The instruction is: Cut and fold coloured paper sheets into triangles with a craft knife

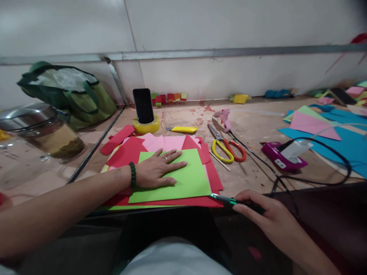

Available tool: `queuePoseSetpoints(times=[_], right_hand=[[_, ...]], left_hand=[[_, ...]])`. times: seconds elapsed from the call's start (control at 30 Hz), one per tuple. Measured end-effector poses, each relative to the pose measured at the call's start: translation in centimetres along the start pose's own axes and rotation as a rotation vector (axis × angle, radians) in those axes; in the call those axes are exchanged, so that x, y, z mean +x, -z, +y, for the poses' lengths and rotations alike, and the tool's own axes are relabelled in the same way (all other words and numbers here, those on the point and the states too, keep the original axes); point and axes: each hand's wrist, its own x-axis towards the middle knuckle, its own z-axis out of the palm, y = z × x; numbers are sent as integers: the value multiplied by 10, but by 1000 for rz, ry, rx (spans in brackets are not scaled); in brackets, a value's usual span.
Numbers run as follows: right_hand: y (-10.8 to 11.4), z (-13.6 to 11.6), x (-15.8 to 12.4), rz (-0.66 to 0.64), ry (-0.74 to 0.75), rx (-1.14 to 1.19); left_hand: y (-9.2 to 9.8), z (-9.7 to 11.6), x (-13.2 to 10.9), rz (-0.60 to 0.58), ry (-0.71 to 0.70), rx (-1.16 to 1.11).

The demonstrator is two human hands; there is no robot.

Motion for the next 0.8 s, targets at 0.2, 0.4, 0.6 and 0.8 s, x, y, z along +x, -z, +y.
queuePoseSetpoints(times=[0.2,0.4,0.6,0.8], right_hand=[[6,7,-3,-25,-26,-40],[-3,1,-7,12,-2,-54],[-10,-4,-7,56,31,-49],[-15,-7,-5,19,22,-51]], left_hand=[[-1,2,0,13,0,-6],[-3,1,0,14,3,2],[-3,0,1,24,-3,2],[-4,1,1,50,-8,-13]])
